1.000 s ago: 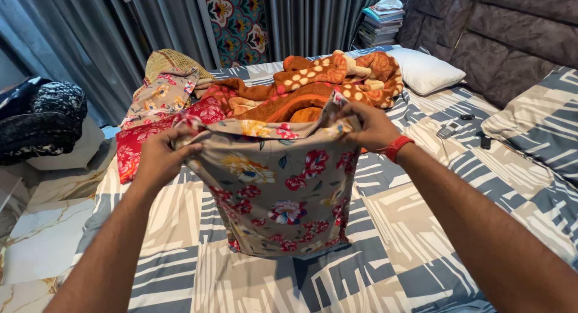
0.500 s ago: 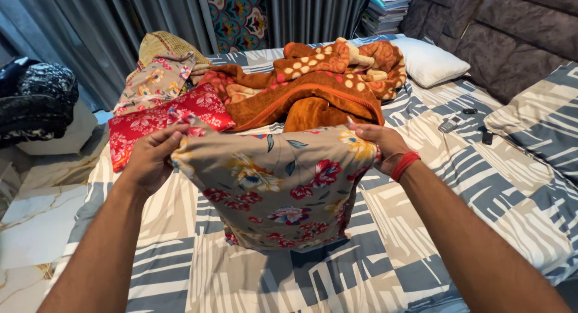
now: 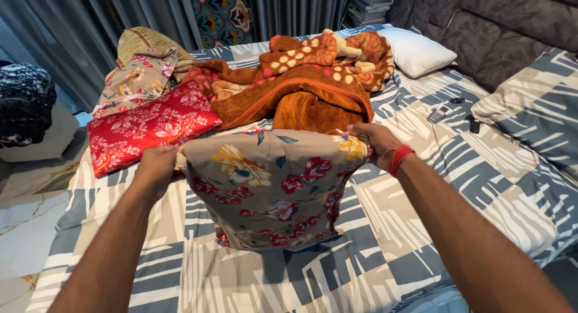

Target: The person places pillows into floral pillowcases on a bed. They insert the pillows, adjust the covers, and arrange the finished pillows on the bed.

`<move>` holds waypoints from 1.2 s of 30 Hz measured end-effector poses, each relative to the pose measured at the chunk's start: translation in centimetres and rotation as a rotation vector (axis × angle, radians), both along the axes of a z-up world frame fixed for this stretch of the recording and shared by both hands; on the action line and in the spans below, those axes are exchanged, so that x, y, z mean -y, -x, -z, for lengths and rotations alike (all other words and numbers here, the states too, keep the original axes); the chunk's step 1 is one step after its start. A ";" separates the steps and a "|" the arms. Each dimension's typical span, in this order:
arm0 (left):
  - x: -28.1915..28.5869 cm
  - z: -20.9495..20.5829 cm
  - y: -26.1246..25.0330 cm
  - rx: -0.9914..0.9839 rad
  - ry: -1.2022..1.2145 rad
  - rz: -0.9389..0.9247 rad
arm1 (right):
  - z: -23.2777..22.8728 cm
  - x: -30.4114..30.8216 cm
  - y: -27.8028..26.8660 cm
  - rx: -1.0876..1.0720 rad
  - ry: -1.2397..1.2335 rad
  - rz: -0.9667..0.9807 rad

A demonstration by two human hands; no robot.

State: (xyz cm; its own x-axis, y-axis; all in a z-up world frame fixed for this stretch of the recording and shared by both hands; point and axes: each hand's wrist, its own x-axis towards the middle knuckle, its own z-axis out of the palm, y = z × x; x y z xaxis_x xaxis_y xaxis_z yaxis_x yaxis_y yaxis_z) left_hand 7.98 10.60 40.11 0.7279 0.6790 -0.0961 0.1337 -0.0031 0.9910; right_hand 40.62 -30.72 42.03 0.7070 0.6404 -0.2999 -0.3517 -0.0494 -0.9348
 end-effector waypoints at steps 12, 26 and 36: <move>8.0 3.2 1.3 0.266 -0.513 0.071 | 8.5 -0.3 3.1 0.766 -0.054 0.046; 10.8 6.6 -0.6 0.353 -0.198 0.128 | 8.4 1.2 5.2 0.558 -0.265 0.155; 13.5 -5.2 3.3 0.365 -1.629 -0.719 | 3.2 0.1 16.4 0.670 -0.232 0.433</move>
State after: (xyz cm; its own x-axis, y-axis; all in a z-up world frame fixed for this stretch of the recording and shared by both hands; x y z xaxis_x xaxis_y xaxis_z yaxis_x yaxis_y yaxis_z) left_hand 4.66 -2.92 45.29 0.1132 0.0773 0.9906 0.3471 -0.9372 0.0335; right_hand 24.20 -30.86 38.84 0.8869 0.2641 0.3791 0.3400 0.1824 -0.9226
